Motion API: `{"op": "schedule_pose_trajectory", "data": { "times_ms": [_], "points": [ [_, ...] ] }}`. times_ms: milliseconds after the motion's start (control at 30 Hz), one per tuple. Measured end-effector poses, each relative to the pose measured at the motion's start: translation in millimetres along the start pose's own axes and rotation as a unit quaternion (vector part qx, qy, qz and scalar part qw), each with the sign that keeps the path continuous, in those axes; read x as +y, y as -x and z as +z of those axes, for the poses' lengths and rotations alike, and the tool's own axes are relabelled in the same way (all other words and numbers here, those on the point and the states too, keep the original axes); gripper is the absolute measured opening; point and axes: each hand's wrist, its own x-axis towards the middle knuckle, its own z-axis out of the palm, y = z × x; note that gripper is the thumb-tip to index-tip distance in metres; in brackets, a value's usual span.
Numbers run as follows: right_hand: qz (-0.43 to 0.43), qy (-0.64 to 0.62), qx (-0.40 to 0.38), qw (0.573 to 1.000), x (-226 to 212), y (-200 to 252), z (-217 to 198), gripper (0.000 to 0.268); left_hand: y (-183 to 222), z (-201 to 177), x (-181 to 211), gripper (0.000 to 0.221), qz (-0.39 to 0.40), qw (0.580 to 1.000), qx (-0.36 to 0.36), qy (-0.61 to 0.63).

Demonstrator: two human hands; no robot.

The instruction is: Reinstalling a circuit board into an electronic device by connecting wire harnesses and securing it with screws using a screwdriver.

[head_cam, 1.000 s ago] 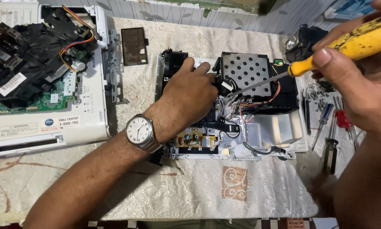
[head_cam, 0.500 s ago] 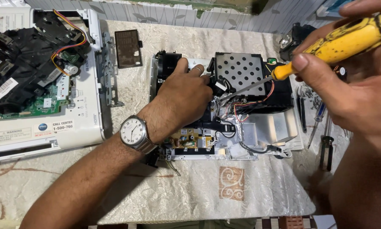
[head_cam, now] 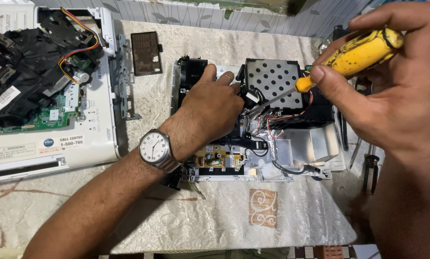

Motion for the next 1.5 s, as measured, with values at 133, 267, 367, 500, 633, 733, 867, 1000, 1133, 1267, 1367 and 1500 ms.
{"op": "schedule_pose_trajectory", "data": {
  "times_ms": [133, 267, 367, 500, 633, 733, 867, 1000, 1133, 1267, 1367, 1500],
  "points": [
    [0.007, 0.003, 0.009, 1.0, 2, 0, 2, 0.052, 4, -11, 2, 0.017, -0.005, 0.999, -0.032, 0.016],
    [-0.005, 0.034, 0.015, 0.999, 2, 0, 3, 0.051, 5, -11, 2, 0.016, -0.007, 0.999, -0.032, 0.042],
    [-0.025, 0.01, -0.001, 1.0, 5, -2, 2, 0.051, 3, -8, 1, 0.016, -0.005, 0.999, -0.018, 0.032],
    [-0.025, 0.026, -0.008, 0.999, 4, -3, 3, 0.049, 5, -13, 2, 0.016, -0.008, 0.998, -0.026, 0.049],
    [-0.027, 0.012, -0.007, 1.0, 8, -3, 3, 0.051, 5, -15, 4, 0.012, -0.007, 0.998, -0.042, 0.035],
    [-0.029, 0.02, -0.01, 0.999, 5, -2, 3, 0.052, 3, -13, 4, 0.01, -0.011, 0.998, -0.031, 0.044],
    [-0.038, -0.037, -0.061, 0.997, 4, -6, -1, 0.053, -6, 3, 3, 0.014, -0.021, 0.996, 0.051, 0.064],
    [-0.031, -0.033, -0.09, 0.995, -2, -7, -4, 0.056, -5, 8, 6, 0.02, -0.024, 0.992, 0.112, 0.058],
    [-0.018, -0.035, -0.085, 0.996, -4, -6, -1, 0.056, -5, 8, 8, 0.018, -0.051, 0.992, 0.092, 0.066],
    [-0.026, -0.016, -0.085, 0.996, -1, -7, -3, 0.056, -10, 23, 7, 0.015, -0.056, 0.979, 0.186, 0.062],
    [-0.011, -0.031, -0.078, 0.996, -4, -8, -1, 0.055, -16, 32, 6, 0.011, -0.059, 0.971, 0.225, 0.061],
    [0.001, -0.027, -0.073, 0.997, -3, -7, -1, 0.056, -10, 20, 9, 0.027, -0.061, 0.977, 0.178, 0.096]
  ]
}}
